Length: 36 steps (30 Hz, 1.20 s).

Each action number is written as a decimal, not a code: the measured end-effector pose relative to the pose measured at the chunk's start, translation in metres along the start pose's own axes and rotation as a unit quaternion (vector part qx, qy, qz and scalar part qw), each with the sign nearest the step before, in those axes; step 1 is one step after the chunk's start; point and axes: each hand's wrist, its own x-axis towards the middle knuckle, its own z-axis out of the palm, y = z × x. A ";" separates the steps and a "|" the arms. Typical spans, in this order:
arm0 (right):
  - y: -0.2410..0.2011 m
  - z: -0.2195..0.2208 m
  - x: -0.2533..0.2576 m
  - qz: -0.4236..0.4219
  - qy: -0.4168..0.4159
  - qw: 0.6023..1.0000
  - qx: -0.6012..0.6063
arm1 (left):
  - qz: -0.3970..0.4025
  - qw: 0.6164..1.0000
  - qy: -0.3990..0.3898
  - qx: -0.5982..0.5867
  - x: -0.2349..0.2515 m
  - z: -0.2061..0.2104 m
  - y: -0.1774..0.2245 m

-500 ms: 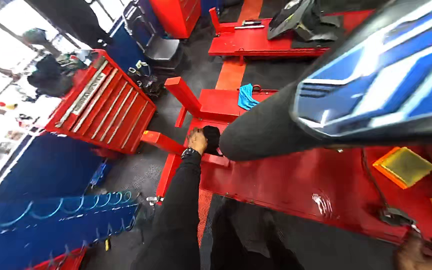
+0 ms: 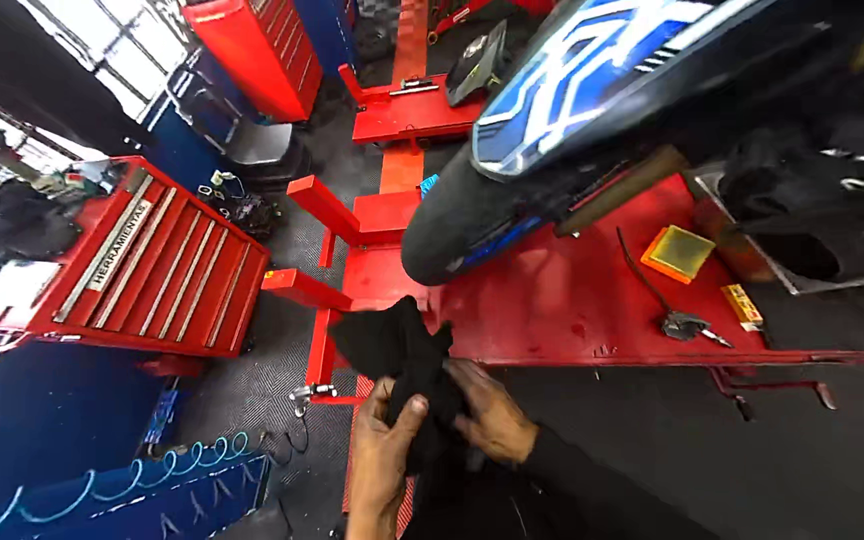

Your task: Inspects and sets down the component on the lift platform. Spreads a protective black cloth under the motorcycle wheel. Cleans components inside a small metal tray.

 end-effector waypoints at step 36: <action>0.001 -0.166 -0.021 0.398 0.127 0.810 0.411 | 0.212 0.888 0.106 0.395 0.076 0.089 -0.160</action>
